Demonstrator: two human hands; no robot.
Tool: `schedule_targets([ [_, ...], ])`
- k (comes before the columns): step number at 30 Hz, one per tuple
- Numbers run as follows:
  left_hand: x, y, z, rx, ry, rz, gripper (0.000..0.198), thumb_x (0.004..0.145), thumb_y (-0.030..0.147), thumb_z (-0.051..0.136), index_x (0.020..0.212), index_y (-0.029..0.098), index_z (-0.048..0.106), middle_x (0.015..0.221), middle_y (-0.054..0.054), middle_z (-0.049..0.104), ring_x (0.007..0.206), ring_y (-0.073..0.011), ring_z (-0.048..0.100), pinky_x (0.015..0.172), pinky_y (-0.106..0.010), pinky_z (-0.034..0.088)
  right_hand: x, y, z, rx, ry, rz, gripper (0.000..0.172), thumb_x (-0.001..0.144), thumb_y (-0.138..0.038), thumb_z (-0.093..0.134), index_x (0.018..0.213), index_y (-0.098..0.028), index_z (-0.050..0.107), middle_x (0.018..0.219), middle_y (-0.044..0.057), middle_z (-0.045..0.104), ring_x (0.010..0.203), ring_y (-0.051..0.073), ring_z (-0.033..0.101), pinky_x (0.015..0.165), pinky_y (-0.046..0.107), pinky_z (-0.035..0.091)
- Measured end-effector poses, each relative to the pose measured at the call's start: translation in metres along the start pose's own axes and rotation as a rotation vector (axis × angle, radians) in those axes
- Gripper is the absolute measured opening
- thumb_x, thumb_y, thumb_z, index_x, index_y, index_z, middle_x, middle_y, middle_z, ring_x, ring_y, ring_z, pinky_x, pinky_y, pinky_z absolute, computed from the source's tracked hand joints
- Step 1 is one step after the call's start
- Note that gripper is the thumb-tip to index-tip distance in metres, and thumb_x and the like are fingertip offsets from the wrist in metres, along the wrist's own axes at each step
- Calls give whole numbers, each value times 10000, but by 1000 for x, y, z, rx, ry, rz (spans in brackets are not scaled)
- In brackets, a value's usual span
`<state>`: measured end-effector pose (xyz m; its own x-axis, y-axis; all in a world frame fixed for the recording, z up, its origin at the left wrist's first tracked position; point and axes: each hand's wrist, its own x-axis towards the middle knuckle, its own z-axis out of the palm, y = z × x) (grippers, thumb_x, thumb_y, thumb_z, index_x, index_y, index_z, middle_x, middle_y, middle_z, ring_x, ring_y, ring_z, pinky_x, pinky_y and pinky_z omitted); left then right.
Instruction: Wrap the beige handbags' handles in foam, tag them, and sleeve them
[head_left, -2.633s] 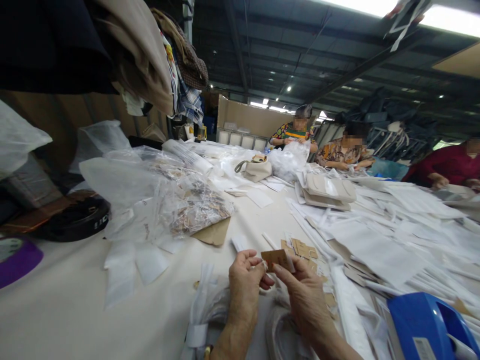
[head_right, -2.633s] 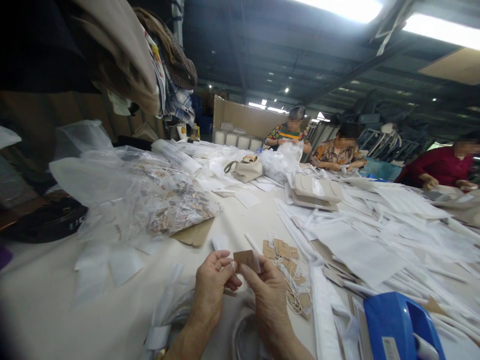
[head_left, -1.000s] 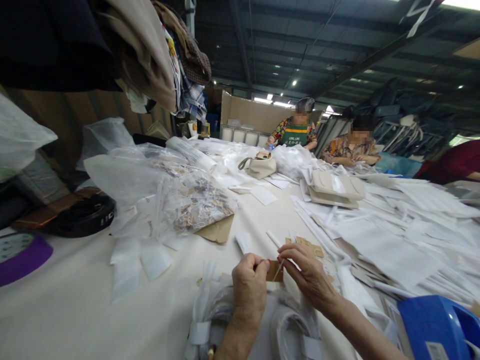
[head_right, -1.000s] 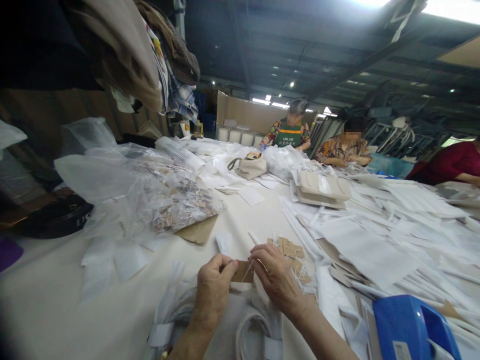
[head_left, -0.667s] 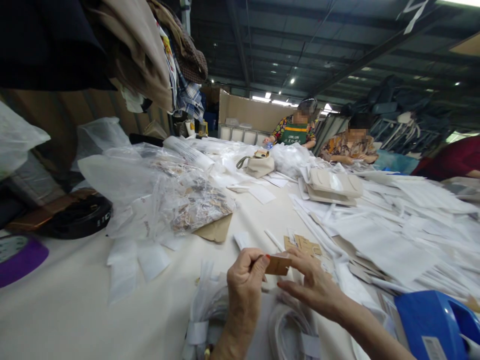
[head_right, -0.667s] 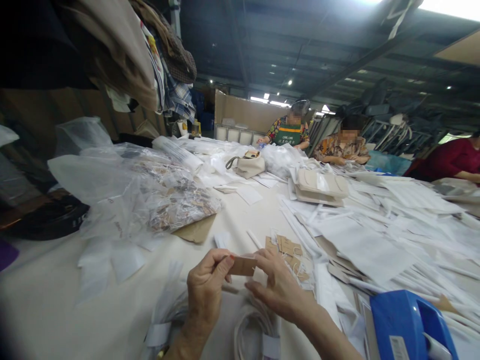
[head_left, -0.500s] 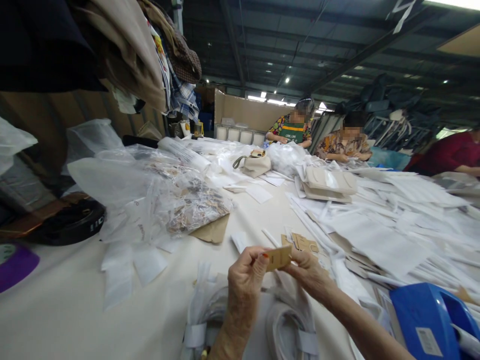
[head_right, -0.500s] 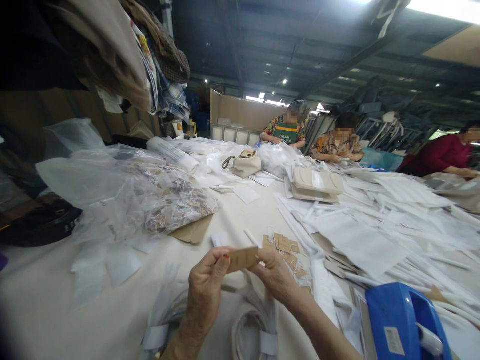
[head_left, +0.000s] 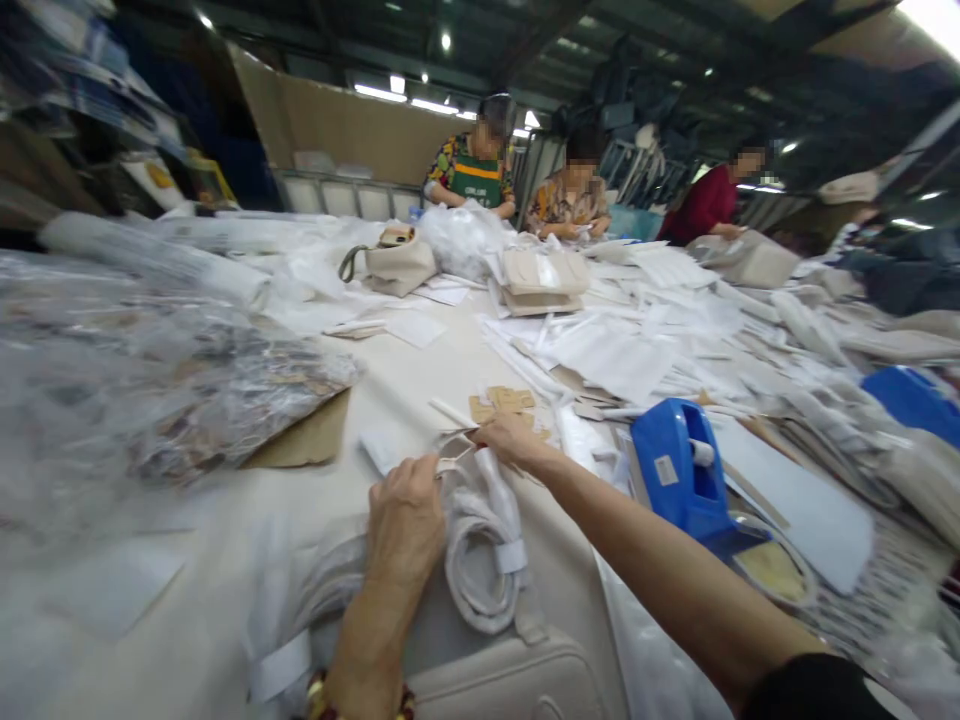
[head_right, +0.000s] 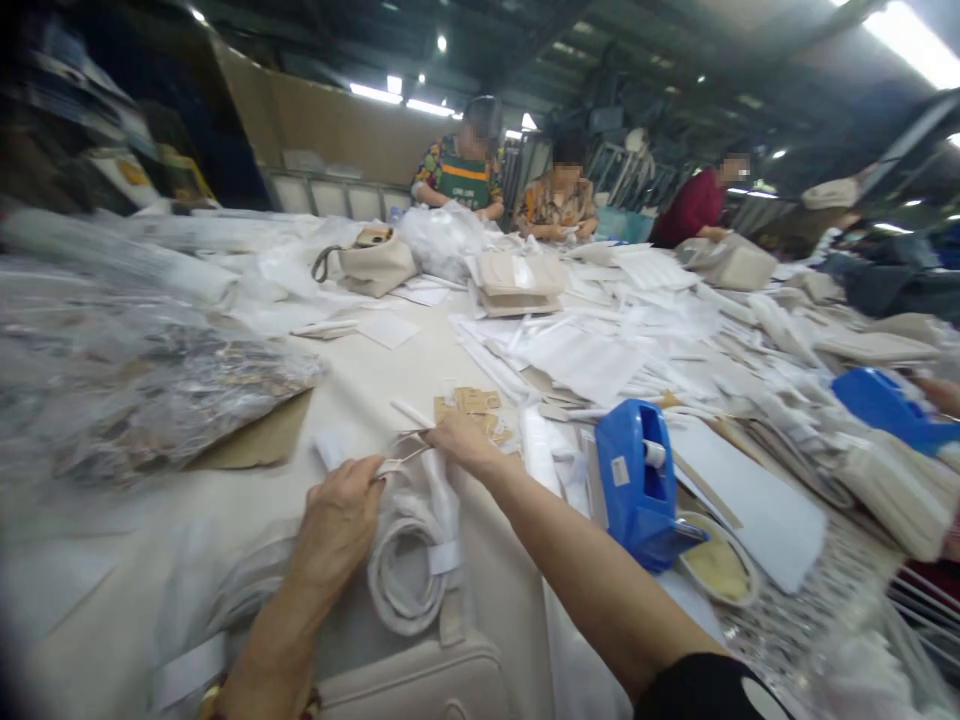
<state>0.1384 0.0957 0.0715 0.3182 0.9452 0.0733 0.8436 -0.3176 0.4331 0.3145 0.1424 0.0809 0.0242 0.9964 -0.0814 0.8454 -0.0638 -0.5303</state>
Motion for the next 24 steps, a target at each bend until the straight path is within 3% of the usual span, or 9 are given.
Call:
schedule_targets([
  [4, 4, -11, 8, 30, 90, 44, 305, 869, 202, 334, 1008, 164, 602, 992, -118, 659, 931, -264, 612, 802, -362, 434, -34, -7, -40, -70, 153, 125, 325, 908, -384, 512, 748, -130, 637, 739, 50, 648, 717, 176, 610, 686, 323, 460],
  [8, 8, -21, 15, 75, 106, 82, 359, 871, 284, 270, 1001, 183, 589, 977, -119, 658, 895, -277, 623, 746, -367, 456, -123, 6, -73, -52, 328, 53, 239, 918, -323, 494, 807, -188, 657, 757, 5, 663, 724, 135, 600, 673, 237, 430],
  [9, 8, -22, 16, 89, 99, 99, 363, 865, 292, 263, 994, 184, 585, 960, -115, 659, 885, -278, 624, 746, -368, 460, -149, 18, -78, -45, 407, 40, 260, 923, -340, 476, 796, -194, 650, 756, 6, 659, 721, 134, 597, 675, 234, 439],
  [11, 9, -23, 14, 92, 81, 121, 355, 849, 296, 269, 990, 180, 572, 959, -114, 660, 904, -279, 622, 775, -372, 463, -199, 52, -81, -57, 794, 84, 271, 906, -399, 474, 813, -208, 644, 801, 28, 664, 748, 160, 603, 717, 266, 474],
  [14, 10, -19, 9, 47, 35, 97, 331, 823, 305, 307, 988, 169, 559, 1019, -126, 660, 973, -279, 614, 835, -372, 454, -256, 117, -78, -153, 1020, 303, 357, 913, -427, 378, 899, -173, 628, 894, 116, 633, 856, 247, 575, 807, 430, 464],
  [16, 10, -17, 8, 24, 29, 71, 329, 813, 321, 315, 974, 169, 559, 1029, -131, 663, 977, -279, 617, 837, -369, 457, -278, 157, -68, -223, 1024, 395, 370, 858, -463, 417, 823, -182, 655, 936, 147, 620, 956, 316, 534, 892, 570, 380],
  [19, 10, -17, 9, 36, 77, 96, 343, 821, 336, 289, 947, 182, 569, 991, -127, 674, 929, -275, 629, 800, -369, 473, -292, 193, -52, -241, 911, 403, 307, 768, -492, 509, 781, -247, 692, 988, 120, 634, 1047, 358, 498, 895, 609, 365],
  [21, 9, -18, 11, 56, 107, 124, 349, 830, 320, 277, 927, 187, 584, 952, -120, 682, 884, -261, 635, 782, -360, 479, -293, 199, -49, -284, 888, 368, 351, 784, -514, 465, 767, -253, 698, 977, 126, 643, 1063, 367, 503, 886, 594, 387],
  [24, 8, -18, 14, 70, 137, 125, 339, 835, 280, 292, 918, 185, 606, 912, -105, 690, 859, -241, 638, 776, -343, 483, -284, 182, -58, -432, 999, 300, 447, 871, -508, 373, 860, -195, 693, 1012, 167, 635, 1034, 347, 542, 907, 542, 405],
])
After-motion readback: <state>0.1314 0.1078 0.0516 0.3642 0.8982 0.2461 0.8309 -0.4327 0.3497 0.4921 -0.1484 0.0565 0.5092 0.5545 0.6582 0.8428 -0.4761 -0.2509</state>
